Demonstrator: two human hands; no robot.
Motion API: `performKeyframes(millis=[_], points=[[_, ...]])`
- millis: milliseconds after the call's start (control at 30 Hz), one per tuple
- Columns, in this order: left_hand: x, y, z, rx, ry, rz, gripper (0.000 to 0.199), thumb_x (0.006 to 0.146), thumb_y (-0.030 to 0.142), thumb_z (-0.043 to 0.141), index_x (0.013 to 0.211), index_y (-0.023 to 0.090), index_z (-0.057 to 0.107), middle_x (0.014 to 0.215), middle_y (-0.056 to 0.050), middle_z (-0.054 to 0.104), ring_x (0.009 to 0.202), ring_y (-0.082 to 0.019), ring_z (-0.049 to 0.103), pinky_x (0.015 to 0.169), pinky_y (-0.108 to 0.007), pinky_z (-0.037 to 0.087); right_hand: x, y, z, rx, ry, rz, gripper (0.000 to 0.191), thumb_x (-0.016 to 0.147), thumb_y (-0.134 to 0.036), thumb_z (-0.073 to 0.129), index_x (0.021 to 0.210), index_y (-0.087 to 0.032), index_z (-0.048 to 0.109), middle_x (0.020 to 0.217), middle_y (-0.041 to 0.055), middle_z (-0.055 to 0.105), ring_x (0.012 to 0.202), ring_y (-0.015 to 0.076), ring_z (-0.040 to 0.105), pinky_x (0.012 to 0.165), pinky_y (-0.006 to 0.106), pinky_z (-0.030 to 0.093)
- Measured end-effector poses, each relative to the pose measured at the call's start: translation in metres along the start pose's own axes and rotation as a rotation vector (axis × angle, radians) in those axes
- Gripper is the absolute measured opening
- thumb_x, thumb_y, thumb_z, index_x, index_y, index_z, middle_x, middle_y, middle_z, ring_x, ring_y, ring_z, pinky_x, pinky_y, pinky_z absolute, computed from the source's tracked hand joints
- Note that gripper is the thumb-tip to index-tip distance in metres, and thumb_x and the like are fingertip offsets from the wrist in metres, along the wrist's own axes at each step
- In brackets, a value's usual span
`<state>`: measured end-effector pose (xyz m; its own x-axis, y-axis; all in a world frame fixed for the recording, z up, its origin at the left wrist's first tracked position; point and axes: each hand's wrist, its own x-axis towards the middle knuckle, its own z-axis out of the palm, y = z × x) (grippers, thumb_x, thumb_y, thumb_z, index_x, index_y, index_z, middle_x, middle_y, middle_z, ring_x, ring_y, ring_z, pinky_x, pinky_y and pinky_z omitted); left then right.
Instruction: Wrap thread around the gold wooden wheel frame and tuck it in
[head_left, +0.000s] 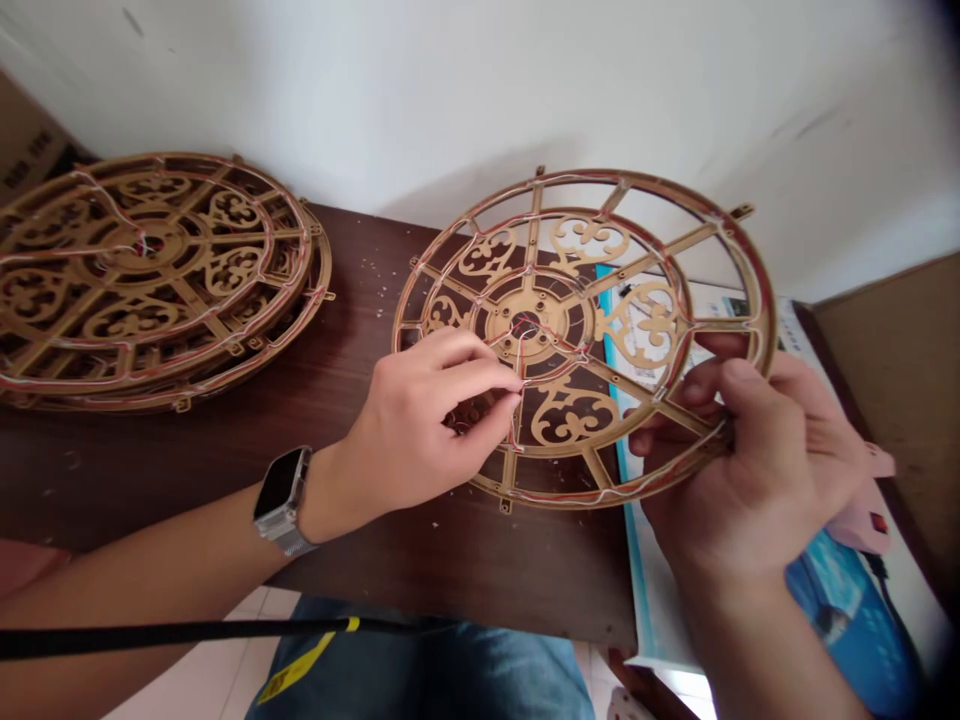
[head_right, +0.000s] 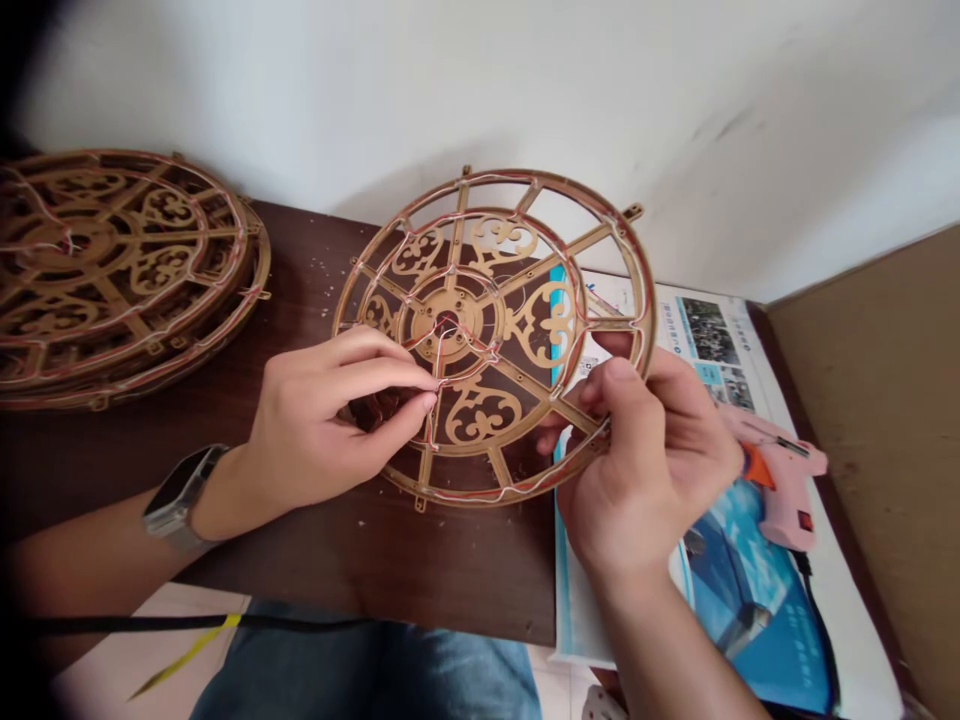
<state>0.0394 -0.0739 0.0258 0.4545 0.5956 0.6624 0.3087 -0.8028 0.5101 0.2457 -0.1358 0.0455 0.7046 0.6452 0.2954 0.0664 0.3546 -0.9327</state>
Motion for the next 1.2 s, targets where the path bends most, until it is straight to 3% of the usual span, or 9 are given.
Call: performKeyframes(millis=[300, 533, 833, 1200], points=[[0.006, 0.004, 0.001, -0.111, 0.015, -0.122, 0.012, 0.091, 0.006, 0.078, 0.091, 0.017, 0.08, 0.089, -0.001, 0.079, 0.077, -0.011, 0.071, 0.072, -0.026, 0.056, -0.005, 0.0, 0.001, -0.031, -0.012, -0.103, 0.009, 0.085, -0.018, 0.074, 0.084, -0.022, 0.082, 0.062, -0.006, 0.061, 0.035, 0.0125, 0.053, 0.028, 0.028, 0.044], [0.008, 0.001, 0.001, -0.273, -0.015, -0.271, 0.016, 0.087, 0.004, 0.08, 0.087, 0.02, 0.081, 0.084, 0.001, 0.078, 0.074, -0.012, 0.07, 0.065, -0.027, 0.053, -0.005, 0.001, -0.001, 0.002, -0.011, -0.09, 0.01, 0.083, -0.016, 0.074, 0.086, -0.02, 0.083, 0.062, -0.0058, 0.06, 0.035, 0.0126, 0.054, 0.028, 0.028, 0.046], [0.008, -0.002, 0.001, -0.355, -0.048, -0.329, 0.013, 0.09, 0.006, 0.081, 0.091, 0.019, 0.083, 0.088, 0.001, 0.077, 0.079, -0.011, 0.069, 0.073, -0.028, 0.056, -0.004, 0.001, -0.002, 0.002, -0.022, -0.071, 0.009, 0.083, -0.019, 0.075, 0.088, -0.02, 0.082, 0.062, -0.006, 0.062, 0.035, 0.013, 0.055, 0.027, 0.028, 0.046], [0.011, -0.001, 0.001, -0.351, -0.076, -0.377, 0.012, 0.087, 0.004, 0.081, 0.088, 0.016, 0.079, 0.08, 0.004, 0.07, 0.071, -0.006, 0.06, 0.063, -0.023, 0.046, -0.002, 0.004, -0.003, -0.002, -0.017, -0.104, 0.011, 0.085, -0.017, 0.073, 0.091, -0.018, 0.083, 0.062, -0.0061, 0.062, 0.036, 0.0129, 0.054, 0.028, 0.028, 0.044]])
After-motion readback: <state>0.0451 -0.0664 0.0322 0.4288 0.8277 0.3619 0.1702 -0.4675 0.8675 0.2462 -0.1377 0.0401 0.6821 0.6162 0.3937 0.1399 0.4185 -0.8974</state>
